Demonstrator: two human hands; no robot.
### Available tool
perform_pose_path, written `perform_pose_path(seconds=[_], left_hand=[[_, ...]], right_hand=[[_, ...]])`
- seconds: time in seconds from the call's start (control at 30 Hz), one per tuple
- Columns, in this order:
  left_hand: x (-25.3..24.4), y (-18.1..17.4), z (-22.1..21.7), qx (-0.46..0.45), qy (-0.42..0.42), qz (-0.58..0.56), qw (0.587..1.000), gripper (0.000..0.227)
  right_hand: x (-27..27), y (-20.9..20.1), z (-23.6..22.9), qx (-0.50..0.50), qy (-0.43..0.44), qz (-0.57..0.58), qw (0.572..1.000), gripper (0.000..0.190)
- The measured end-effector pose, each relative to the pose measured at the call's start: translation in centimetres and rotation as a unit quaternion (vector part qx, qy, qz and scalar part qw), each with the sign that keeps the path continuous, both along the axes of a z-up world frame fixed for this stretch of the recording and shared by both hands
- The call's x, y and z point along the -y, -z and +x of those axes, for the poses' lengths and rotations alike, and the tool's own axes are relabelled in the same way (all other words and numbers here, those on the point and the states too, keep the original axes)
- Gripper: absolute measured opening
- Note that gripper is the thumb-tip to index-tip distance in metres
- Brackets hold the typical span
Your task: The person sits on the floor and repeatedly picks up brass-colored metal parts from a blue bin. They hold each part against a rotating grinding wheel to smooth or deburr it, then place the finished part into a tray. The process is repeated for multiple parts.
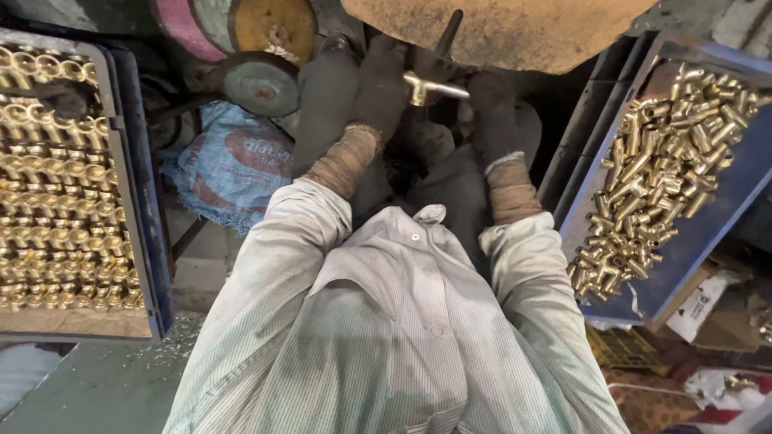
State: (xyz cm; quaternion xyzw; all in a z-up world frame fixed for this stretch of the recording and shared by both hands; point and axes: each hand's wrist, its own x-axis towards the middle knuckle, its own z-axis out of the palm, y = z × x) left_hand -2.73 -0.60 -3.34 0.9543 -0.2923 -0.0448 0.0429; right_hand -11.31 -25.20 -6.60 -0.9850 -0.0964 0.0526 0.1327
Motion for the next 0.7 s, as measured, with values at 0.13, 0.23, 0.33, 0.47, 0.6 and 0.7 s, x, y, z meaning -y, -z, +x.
perform_pose_path(seconds=[0.13,0.23,0.33,0.47,0.6,0.7], left_hand=[[0.1,0.2,-0.6,-0.257,-0.216,-0.456,0.824,0.025],[-2.0,0.7,-0.2,-0.171,-0.136,-0.309,0.926,0.024],[-2.3,1.4,0.3,0.004,0.024,-0.004,1.000,0.024],[0.4,1.4,-0.2,-0.140,-0.146,-0.309,0.929,0.027],[0.5,-0.6,-0.5,-0.211,-0.197,-0.384,0.877,0.030],[-0.8,-1.9,0.0,-0.244,-0.215,-0.477,0.817,0.033]], right_hand=[[-0.8,-3.5,0.5,0.032,-0.019,0.037,0.999,0.027],[-2.6,-3.9,1.6,0.074,-0.043,0.056,0.995,0.036],[-3.2,-3.7,1.4,0.116,-0.048,0.046,0.991,0.044],[-1.8,-3.8,0.0,-0.066,0.185,0.285,0.938,0.020],[-1.3,-4.6,0.5,0.001,0.087,0.119,0.989,0.013],[-2.4,-5.0,1.5,0.114,-0.021,0.135,0.984,0.032]])
